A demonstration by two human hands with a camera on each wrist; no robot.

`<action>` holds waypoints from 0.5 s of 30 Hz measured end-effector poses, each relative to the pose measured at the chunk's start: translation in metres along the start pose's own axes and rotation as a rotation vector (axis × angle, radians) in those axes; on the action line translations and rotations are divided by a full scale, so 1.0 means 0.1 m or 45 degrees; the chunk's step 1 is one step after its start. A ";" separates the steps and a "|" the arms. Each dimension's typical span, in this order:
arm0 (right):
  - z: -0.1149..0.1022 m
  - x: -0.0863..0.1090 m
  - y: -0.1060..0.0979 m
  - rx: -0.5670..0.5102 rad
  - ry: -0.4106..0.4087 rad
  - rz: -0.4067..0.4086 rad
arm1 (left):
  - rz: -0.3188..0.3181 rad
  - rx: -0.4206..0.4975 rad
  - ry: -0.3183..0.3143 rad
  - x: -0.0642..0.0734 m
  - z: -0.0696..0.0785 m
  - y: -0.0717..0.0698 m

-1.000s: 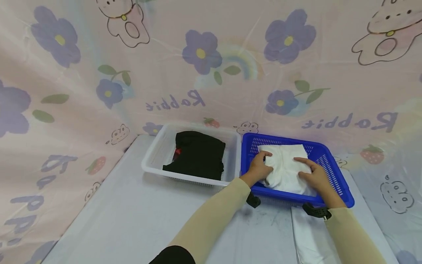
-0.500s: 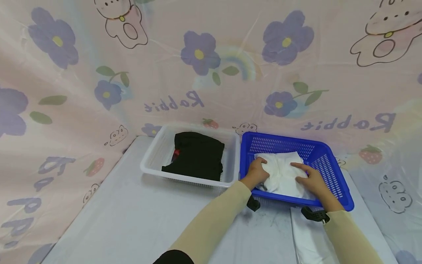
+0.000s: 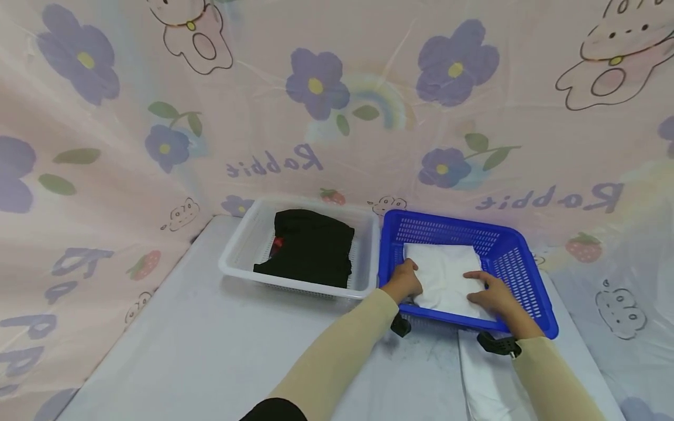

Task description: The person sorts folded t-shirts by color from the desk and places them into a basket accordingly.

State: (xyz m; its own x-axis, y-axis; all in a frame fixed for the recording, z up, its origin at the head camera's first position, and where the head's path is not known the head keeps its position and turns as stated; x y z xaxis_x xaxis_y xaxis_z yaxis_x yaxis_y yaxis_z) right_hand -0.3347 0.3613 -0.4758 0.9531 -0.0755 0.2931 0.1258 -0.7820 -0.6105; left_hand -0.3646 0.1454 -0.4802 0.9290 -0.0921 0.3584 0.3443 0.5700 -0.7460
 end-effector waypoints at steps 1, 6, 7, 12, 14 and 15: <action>0.02 0.00 0.01 0.002 0.023 -0.011 | -0.008 -0.010 -0.003 0.01 -0.01 0.00; 0.03 0.00 0.02 0.013 0.057 -0.025 | -0.020 -0.028 0.000 0.04 0.01 -0.03; 0.03 0.01 0.02 0.017 0.060 -0.027 | -0.010 -0.036 0.002 0.05 0.01 -0.03; -0.04 0.06 -0.02 0.032 0.033 -0.011 | 0.148 -0.037 0.064 0.05 0.04 -0.14; -0.11 0.10 -0.05 0.039 -0.020 0.006 | 0.216 -0.015 0.114 0.06 0.07 -0.20; -0.15 0.13 -0.07 0.045 -0.044 0.013 | 0.235 0.006 0.139 0.06 0.09 -0.22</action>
State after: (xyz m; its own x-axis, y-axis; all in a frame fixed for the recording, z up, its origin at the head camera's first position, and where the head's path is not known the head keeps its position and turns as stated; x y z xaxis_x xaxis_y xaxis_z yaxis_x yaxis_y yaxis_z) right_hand -0.3278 0.3567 -0.4566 0.9631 -0.0616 0.2619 0.1251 -0.7591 -0.6389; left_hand -0.3676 0.1397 -0.4566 0.9855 -0.0736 0.1529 0.1667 0.5892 -0.7906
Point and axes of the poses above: each hand's wrist, its own x-axis away from the middle knuckle, its own y-axis out of the palm, z = x × y, the point moved 9 cm from there along -x, towards the middle knuckle, and after that the axes turned 14 degrees about -x, right-handed, at the moved point
